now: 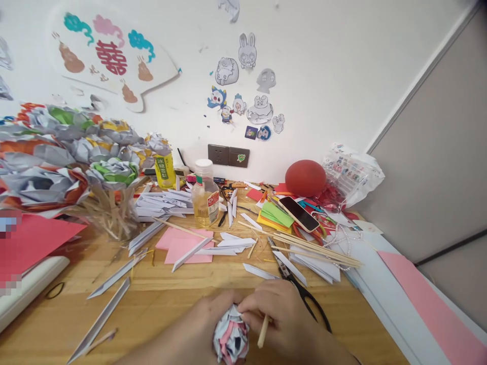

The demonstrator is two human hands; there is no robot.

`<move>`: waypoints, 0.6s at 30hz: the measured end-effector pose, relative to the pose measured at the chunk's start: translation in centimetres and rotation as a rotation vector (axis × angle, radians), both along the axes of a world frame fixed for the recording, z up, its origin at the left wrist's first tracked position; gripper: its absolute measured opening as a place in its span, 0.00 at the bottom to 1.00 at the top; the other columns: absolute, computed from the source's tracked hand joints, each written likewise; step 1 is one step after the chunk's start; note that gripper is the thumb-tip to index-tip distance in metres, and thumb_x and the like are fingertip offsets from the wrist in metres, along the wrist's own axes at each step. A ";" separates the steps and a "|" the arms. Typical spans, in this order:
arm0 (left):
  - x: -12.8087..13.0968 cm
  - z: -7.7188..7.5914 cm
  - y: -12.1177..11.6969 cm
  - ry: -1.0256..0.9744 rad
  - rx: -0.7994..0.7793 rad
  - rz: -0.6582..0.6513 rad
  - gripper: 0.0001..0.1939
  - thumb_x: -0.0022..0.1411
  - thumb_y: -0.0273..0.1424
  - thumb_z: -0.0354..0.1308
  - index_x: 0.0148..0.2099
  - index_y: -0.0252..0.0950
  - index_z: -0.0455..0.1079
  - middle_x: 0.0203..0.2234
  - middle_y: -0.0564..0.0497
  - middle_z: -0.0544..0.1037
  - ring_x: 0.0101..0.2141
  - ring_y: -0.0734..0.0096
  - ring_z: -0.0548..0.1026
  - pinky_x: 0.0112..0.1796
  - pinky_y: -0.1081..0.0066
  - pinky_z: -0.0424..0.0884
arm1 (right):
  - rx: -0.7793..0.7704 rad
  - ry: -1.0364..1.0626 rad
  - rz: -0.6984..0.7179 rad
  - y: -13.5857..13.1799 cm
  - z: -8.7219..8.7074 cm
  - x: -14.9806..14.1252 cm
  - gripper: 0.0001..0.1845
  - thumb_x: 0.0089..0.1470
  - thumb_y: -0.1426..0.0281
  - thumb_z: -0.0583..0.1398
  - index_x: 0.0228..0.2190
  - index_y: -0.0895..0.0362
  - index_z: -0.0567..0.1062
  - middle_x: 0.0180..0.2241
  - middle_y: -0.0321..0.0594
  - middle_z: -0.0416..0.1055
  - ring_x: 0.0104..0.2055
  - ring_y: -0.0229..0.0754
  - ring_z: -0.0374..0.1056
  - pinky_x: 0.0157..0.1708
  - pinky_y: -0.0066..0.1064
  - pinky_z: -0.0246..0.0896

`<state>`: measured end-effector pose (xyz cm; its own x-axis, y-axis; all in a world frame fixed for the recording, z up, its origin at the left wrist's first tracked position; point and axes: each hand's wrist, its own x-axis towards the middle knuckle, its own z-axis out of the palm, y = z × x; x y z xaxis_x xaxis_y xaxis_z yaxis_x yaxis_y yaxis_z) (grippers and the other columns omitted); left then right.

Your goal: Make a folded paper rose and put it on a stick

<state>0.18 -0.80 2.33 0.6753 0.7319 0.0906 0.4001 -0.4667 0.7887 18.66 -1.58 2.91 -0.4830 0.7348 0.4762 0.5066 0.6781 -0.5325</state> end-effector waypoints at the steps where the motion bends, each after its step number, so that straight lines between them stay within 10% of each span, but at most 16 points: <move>1: 0.0 0.0 0.0 0.001 -0.003 0.005 0.17 0.45 0.25 0.56 0.41 0.40 0.66 0.33 0.55 0.76 0.32 0.71 0.74 0.33 0.77 0.69 | 0.015 0.002 -0.002 0.0 -0.1 -0.1 0.15 0.60 0.65 0.52 0.27 0.55 0.74 0.21 0.37 0.72 0.23 0.37 0.65 0.26 0.26 0.55; 18: -0.2 -0.8 0.2 0.109 -0.035 0.048 0.15 0.46 0.29 0.58 0.39 0.40 0.65 0.31 0.54 0.75 0.29 0.70 0.72 0.31 0.75 0.67 | 0.557 -0.300 -0.052 -0.4 0.1 0.1 0.18 0.63 0.75 0.45 0.26 0.59 0.70 0.18 0.35 0.62 0.20 0.38 0.53 0.22 0.32 0.41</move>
<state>-0.01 -0.65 1.51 0.6437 0.7652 -0.0080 0.5057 -0.4175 0.7549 18.75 -2.01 3.01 -0.6250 0.4418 0.6435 0.6185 0.7833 0.0630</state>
